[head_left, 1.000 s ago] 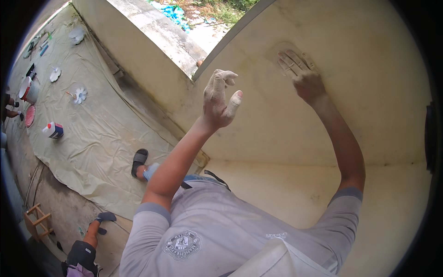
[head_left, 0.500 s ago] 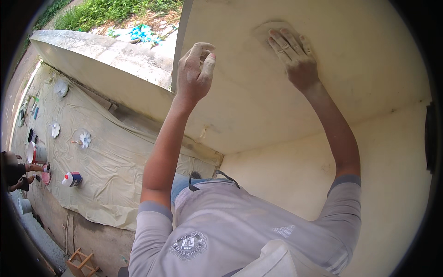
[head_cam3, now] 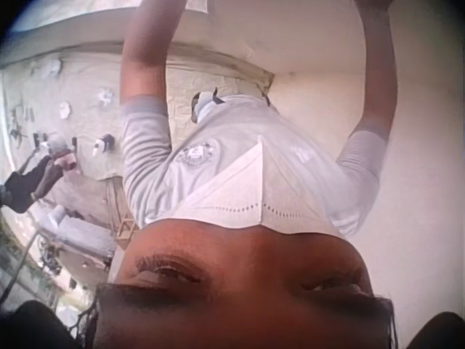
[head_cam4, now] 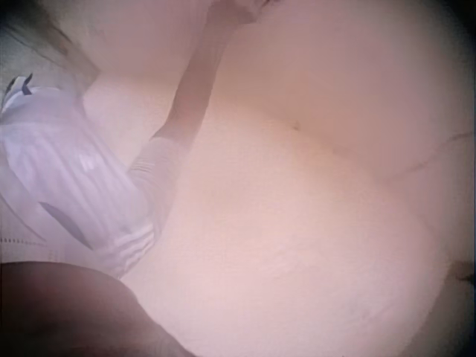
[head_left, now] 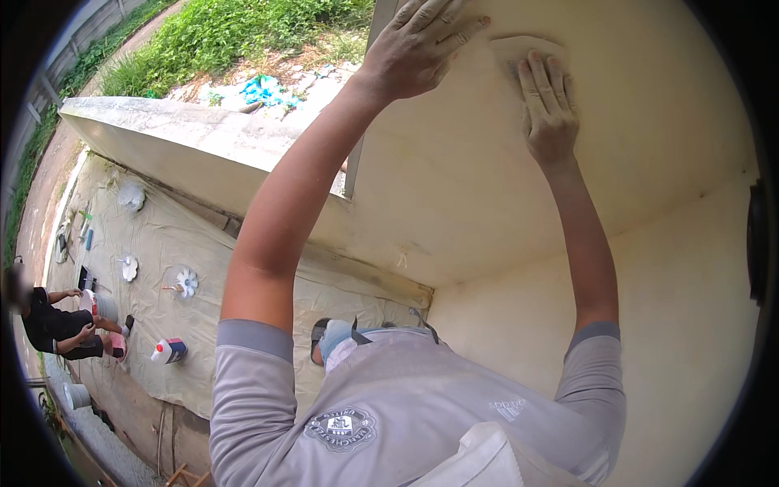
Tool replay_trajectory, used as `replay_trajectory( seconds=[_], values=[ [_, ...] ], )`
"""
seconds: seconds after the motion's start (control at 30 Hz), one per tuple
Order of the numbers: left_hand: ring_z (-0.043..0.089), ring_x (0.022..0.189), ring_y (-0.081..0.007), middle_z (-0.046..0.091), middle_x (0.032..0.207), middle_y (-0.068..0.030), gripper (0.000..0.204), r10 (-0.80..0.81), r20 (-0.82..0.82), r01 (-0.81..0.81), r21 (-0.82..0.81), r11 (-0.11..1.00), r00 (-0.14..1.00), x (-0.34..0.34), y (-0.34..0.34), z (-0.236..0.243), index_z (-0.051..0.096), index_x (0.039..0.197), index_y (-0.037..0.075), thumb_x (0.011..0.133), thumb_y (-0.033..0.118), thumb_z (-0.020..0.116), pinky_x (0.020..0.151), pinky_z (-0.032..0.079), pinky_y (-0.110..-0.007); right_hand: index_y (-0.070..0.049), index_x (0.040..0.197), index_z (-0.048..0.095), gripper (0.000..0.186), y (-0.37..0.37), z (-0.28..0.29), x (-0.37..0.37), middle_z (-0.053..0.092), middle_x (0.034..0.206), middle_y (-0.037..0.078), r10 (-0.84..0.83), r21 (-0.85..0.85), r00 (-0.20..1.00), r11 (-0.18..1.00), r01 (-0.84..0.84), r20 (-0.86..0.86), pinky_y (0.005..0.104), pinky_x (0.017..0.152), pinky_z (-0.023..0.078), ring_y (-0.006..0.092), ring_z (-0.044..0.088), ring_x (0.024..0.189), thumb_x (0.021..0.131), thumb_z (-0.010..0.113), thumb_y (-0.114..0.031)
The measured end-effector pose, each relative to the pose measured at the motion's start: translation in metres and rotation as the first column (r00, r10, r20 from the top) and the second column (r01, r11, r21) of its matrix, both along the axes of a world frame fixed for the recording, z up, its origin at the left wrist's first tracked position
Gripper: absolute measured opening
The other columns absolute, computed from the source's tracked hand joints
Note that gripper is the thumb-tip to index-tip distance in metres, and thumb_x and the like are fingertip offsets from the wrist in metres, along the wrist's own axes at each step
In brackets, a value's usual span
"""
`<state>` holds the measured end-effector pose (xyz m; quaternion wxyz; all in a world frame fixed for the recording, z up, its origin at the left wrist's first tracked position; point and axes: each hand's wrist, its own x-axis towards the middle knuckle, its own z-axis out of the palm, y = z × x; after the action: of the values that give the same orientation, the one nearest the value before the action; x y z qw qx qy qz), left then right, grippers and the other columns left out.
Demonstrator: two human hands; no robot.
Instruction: The person sands a light-colored wall surface using a sanding block held in the right hand while supporting with the left hand. The person moves the sanding block across the wall in repeated strokes, occasionally adjusting grip and position.
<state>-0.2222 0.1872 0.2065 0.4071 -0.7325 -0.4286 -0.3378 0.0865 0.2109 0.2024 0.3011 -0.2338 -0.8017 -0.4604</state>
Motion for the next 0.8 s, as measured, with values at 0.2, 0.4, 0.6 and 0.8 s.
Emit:
replay_trajectory(
  seconds=[0.2,0.4,0.6,0.8],
  values=[
    [0.028,0.17,-0.0304,0.032,0.184,-0.0111,0.065,-0.379,0.064,0.373,0.093,0.923,0.923,-0.016,0.036,-0.006,0.049,0.172,0.025,0.108,0.03,0.06,0.138,0.023,-0.049,-0.011,0.152,0.071,0.049,-0.013,-0.12,-0.04,0.063,0.165,0.011,-0.047,-0.177,0.998,0.983,0.053,0.039,0.0541,0.128,0.041,0.0311,0.056,0.156,0.105,0.058,-0.015],
    [0.043,0.16,-0.0247,0.047,0.175,-0.0044,0.067,-0.279,0.004,0.272,0.213,0.938,0.96,-0.021,0.04,-0.008,0.061,0.162,0.028,0.097,0.016,0.062,0.133,0.031,-0.048,-0.008,0.157,0.067,0.051,-0.01,-0.062,-0.047,0.061,0.166,0.012,-0.105,-0.047,0.99,0.994,0.101,-0.098,0.0579,0.13,0.036,0.0352,0.053,0.157,0.108,0.055,-0.013],
    [0.035,0.167,-0.0233,0.041,0.181,-0.0042,0.075,-0.354,0.06,0.339,0.175,0.924,0.933,-0.014,0.047,-0.019,0.058,0.166,0.028,0.092,0.016,0.059,0.138,0.021,-0.046,0.001,0.152,0.068,0.048,-0.006,-0.117,-0.081,0.061,0.164,0.02,-0.081,-0.031,0.855,0.997,0.076,-0.512,0.0623,0.131,0.033,0.047,0.05,0.157,0.109,0.056,-0.017],
    [0.032,0.169,-0.0228,0.043,0.18,-0.0063,0.074,-0.37,0.051,0.362,0.126,0.924,0.928,-0.026,0.043,-0.015,0.061,0.164,0.021,0.09,0.016,0.057,0.139,0.019,-0.048,0.002,0.154,0.066,0.049,-0.026,-0.168,-0.05,0.057,0.167,0.022,-0.2,-0.161,0.89,0.976,0.145,-0.41,0.0625,0.132,0.032,0.0443,0.05,0.158,0.109,0.053,-0.012]
  ],
)
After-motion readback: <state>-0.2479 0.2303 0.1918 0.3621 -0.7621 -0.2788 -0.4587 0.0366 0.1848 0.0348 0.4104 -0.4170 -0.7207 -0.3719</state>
